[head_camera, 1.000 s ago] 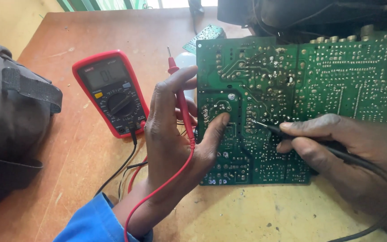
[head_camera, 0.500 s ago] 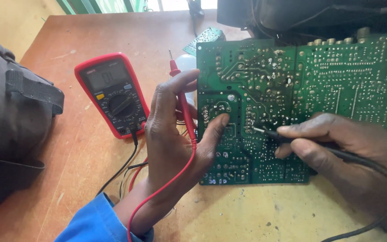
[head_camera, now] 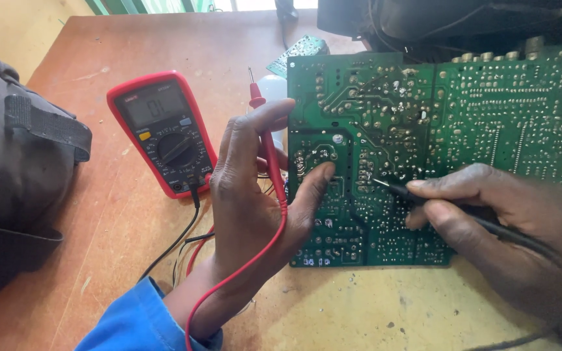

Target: Cleaning and repairing a television circuit board using a soldering iron, toothbrush, and multimeter.

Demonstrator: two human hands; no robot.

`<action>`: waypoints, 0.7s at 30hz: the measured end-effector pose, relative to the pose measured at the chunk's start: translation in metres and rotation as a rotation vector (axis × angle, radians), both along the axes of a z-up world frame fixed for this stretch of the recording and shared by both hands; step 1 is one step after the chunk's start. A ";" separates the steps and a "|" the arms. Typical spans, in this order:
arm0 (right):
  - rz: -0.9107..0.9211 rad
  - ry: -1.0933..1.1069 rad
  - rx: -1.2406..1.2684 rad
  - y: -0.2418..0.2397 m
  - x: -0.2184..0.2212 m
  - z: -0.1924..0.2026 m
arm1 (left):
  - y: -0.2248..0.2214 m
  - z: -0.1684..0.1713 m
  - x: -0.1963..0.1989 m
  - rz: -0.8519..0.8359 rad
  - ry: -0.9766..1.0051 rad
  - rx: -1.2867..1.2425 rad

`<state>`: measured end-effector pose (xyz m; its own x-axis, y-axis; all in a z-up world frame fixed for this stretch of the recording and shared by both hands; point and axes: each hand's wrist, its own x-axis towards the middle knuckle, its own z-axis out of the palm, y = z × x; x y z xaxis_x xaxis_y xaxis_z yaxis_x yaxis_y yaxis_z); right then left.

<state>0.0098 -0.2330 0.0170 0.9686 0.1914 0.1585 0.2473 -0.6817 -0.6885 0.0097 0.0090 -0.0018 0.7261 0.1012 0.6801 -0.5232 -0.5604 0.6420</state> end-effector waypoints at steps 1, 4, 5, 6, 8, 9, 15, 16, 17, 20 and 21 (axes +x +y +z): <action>0.001 -0.001 0.001 0.001 -0.001 0.001 | 0.000 0.000 0.000 0.001 -0.001 0.001; -0.061 -0.076 -0.039 0.004 -0.004 0.001 | 0.000 0.000 0.000 -0.003 0.001 -0.007; -0.035 -0.061 -0.002 0.005 -0.005 -0.001 | 0.000 0.000 0.000 0.002 0.003 -0.007; -0.009 -0.045 0.035 0.005 -0.005 -0.003 | -0.001 0.001 0.000 0.007 0.005 -0.007; -0.009 -0.080 0.015 0.007 -0.007 -0.001 | -0.001 0.001 0.000 0.001 -0.001 -0.011; -0.006 -0.113 0.003 0.009 -0.007 -0.001 | -0.001 0.001 -0.001 -0.001 -0.005 -0.009; -0.016 -0.015 0.010 0.005 -0.004 -0.002 | -0.001 0.001 0.000 -0.001 -0.010 -0.014; -0.013 -0.016 0.009 0.005 -0.003 -0.003 | -0.001 0.001 0.000 0.003 -0.011 -0.015; 0.005 -0.045 0.002 0.005 -0.003 -0.004 | 0.000 0.001 0.000 0.002 -0.007 -0.011; 0.034 -0.115 0.046 0.013 -0.007 -0.004 | 0.000 0.001 0.000 0.002 0.000 -0.006; 0.043 -0.154 0.096 0.016 -0.009 -0.004 | 0.000 0.001 0.000 0.003 0.005 -0.006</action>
<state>0.0004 -0.2166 0.0134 0.9226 0.2093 0.3240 0.3827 -0.6013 -0.7014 0.0094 0.0089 -0.0003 0.7294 0.1078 0.6756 -0.5180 -0.5581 0.6483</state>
